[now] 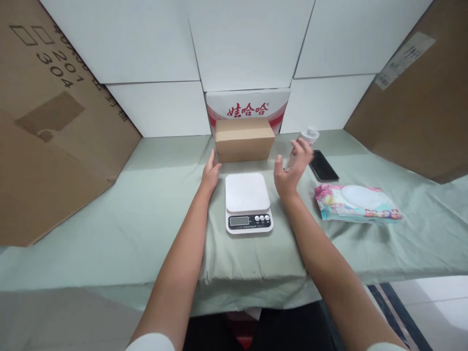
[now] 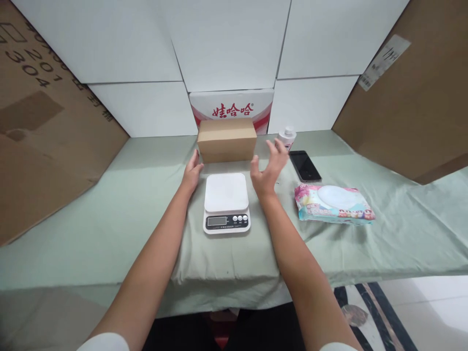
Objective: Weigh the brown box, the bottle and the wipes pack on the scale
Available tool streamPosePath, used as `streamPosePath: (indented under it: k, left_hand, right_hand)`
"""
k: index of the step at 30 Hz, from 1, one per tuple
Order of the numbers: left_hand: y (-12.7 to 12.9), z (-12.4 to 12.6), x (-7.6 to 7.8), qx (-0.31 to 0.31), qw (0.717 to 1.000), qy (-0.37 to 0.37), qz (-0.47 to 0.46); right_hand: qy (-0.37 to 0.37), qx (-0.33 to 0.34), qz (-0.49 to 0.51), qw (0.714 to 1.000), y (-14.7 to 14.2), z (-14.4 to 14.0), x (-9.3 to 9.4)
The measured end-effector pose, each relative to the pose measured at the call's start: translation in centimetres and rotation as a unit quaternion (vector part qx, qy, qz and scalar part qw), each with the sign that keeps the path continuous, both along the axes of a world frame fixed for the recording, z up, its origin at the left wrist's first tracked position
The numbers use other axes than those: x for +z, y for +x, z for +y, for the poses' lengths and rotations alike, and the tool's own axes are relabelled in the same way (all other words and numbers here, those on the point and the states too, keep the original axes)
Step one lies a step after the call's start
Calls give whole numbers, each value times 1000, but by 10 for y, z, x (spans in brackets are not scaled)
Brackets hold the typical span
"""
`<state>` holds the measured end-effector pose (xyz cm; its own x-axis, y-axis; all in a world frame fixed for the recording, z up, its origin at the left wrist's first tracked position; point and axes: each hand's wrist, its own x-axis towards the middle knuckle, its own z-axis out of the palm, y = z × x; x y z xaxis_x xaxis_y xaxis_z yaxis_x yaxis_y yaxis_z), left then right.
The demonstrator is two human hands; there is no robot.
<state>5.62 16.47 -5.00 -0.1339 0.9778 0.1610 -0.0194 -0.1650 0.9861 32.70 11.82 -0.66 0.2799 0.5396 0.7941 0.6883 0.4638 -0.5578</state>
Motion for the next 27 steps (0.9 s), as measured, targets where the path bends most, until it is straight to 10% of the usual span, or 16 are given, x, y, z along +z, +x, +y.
streamPosePath:
  k: [4, 8, 12, 18, 27]
  left_hand:
    - [0, 0, 1, 16, 999, -9, -30]
    - [0, -1, 2, 26, 999, -2, -45]
    - [-2, 0, 3, 28, 998, -12, -51]
    - [-4, -2, 5, 32, 998, -21, -46]
    - [-3, -7, 6, 25, 999, 3, -47]
  right_hand:
    - [-49, -177, 85, 979, 26, 0, 4]
    - [-224, -149, 169, 948, 40, 15, -14]
    - [-221, -43, 164, 960, 37, 18, -19]
    - [-226, 316, 93, 917, 6, -5, 14]
    - [-266, 455, -73, 847, -34, -44, 39]
